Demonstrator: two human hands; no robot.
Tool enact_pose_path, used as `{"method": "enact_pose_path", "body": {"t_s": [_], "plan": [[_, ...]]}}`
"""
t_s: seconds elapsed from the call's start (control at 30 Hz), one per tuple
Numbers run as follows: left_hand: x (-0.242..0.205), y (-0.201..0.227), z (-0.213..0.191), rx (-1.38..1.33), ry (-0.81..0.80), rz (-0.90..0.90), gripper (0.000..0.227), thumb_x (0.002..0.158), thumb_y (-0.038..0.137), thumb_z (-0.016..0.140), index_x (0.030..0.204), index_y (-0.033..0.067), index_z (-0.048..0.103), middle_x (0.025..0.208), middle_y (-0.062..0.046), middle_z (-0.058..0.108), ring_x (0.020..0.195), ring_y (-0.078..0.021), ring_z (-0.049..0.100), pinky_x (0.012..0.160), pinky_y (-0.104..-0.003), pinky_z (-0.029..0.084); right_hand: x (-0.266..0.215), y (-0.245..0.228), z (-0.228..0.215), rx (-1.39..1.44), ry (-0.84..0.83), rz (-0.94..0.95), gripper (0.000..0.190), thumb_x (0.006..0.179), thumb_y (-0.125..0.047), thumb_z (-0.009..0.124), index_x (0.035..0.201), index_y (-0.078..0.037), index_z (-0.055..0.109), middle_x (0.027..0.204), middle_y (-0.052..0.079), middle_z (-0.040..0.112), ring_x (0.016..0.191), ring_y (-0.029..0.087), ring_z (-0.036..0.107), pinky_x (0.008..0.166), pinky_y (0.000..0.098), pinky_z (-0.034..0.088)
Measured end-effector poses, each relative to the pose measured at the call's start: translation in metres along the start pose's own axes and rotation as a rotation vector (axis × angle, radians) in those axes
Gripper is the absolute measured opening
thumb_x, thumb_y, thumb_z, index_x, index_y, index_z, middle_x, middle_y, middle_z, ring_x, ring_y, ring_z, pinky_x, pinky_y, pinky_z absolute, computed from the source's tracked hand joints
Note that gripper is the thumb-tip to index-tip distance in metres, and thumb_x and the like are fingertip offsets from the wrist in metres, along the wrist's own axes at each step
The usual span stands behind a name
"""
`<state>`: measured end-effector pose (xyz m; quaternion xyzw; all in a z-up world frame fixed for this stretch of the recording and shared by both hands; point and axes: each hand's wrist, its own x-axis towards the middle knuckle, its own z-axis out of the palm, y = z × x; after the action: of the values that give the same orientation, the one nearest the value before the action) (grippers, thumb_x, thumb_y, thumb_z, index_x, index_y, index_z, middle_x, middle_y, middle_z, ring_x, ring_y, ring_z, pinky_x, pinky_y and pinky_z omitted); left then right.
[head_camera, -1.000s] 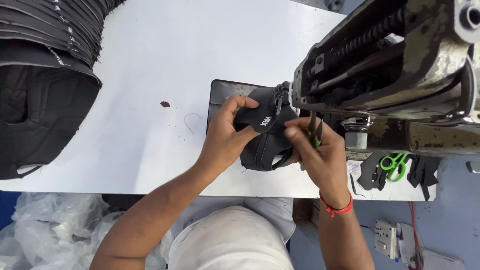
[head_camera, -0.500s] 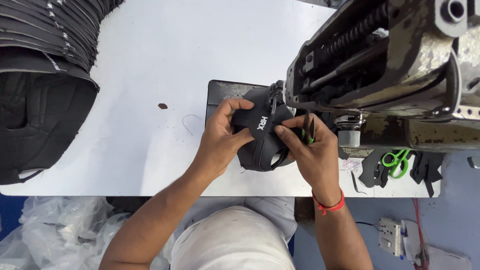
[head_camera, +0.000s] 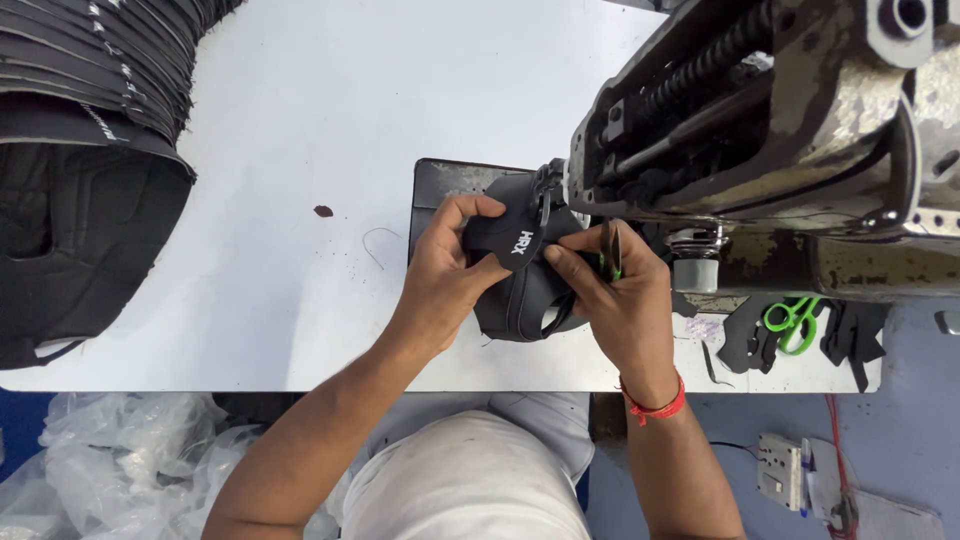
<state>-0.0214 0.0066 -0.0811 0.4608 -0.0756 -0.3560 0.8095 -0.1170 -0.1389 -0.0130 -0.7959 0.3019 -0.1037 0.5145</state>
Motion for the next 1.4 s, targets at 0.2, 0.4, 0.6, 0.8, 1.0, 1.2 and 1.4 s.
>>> {"method": "enact_pose_path", "body": {"t_s": [0.2, 0.4, 0.6, 0.8, 1.0, 1.2, 1.4], "plan": [[0.002, 0.001, 0.003, -0.002, 0.01, -0.024, 0.043, 0.088, -0.001, 0.075, 0.124, 0.0046, 0.053, 0.111, -0.01, 0.067, 0.099, -0.0117, 0.067, 0.083, -0.027, 0.06, 0.002, 0.002, -0.004, -0.008, -0.035, -0.01, 0.015, 0.09, -0.017, 0.081, 0.093, -0.005, 0.071, 0.07, -0.005, 0.064, 0.057, 0.001, 0.052, 0.047, 0.0196, 0.041], [0.002, -0.001, 0.004, 0.001, 0.021, -0.022, 0.042, 0.089, 0.002, 0.075, 0.123, 0.0046, 0.052, 0.109, -0.011, 0.068, 0.096, -0.011, 0.068, 0.08, -0.027, 0.061, 0.005, 0.005, -0.005, 0.008, -0.041, -0.003, 0.015, 0.089, -0.016, 0.081, 0.093, -0.005, 0.073, 0.069, -0.005, 0.064, 0.055, 0.001, 0.053, 0.046, 0.0196, 0.042], [0.003, -0.003, 0.006, 0.071, 0.034, 0.03, 0.04, 0.09, 0.005, 0.076, 0.123, 0.0038, 0.053, 0.107, -0.008, 0.066, 0.094, -0.0082, 0.065, 0.077, -0.024, 0.059, 0.006, 0.01, -0.01, 0.049, -0.083, -0.017, 0.014, 0.091, -0.016, 0.079, 0.095, -0.003, 0.073, 0.073, -0.003, 0.066, 0.055, 0.002, 0.053, 0.046, 0.021, 0.042], [0.002, -0.005, 0.004, 0.063, 0.005, 0.073, 0.042, 0.091, 0.006, 0.077, 0.124, 0.0035, 0.052, 0.109, -0.007, 0.064, 0.096, -0.0077, 0.064, 0.081, -0.024, 0.058, 0.0, 0.01, -0.029, 0.364, 0.08, 0.225, 0.036, 0.103, -0.035, 0.051, 0.112, -0.006, 0.071, 0.08, -0.001, 0.072, 0.051, 0.006, 0.056, 0.045, 0.0219, 0.04], [0.0, 0.003, 0.01, 0.165, 0.019, 0.066, 0.042, 0.09, 0.008, 0.077, 0.123, 0.0032, 0.052, 0.109, -0.007, 0.064, 0.096, -0.0069, 0.064, 0.081, -0.023, 0.059, -0.005, 0.009, -0.029, 0.306, -0.018, 0.139, 0.029, 0.093, -0.016, 0.075, 0.117, -0.002, 0.066, 0.07, 0.0, 0.06, 0.052, 0.007, 0.054, 0.046, 0.0235, 0.042], [0.001, -0.001, 0.003, 0.099, -0.001, 0.041, 0.041, 0.091, 0.005, 0.075, 0.125, 0.003, 0.051, 0.109, -0.008, 0.065, 0.094, -0.0077, 0.064, 0.078, -0.023, 0.057, 0.002, 0.008, -0.022, 0.243, -0.041, 0.112, 0.025, 0.091, -0.013, 0.076, 0.112, -0.003, 0.066, 0.071, -0.001, 0.064, 0.051, 0.006, 0.054, 0.045, 0.0224, 0.041], [0.003, 0.002, 0.007, 0.108, 0.005, 0.027, 0.041, 0.09, 0.004, 0.074, 0.124, 0.0035, 0.052, 0.109, -0.007, 0.065, 0.095, -0.0073, 0.065, 0.079, -0.024, 0.059, 0.002, 0.012, -0.03, 0.281, -0.025, 0.143, 0.024, 0.101, -0.023, 0.065, 0.112, -0.002, 0.07, 0.076, 0.002, 0.063, 0.052, 0.008, 0.055, 0.047, 0.0245, 0.042]]}}
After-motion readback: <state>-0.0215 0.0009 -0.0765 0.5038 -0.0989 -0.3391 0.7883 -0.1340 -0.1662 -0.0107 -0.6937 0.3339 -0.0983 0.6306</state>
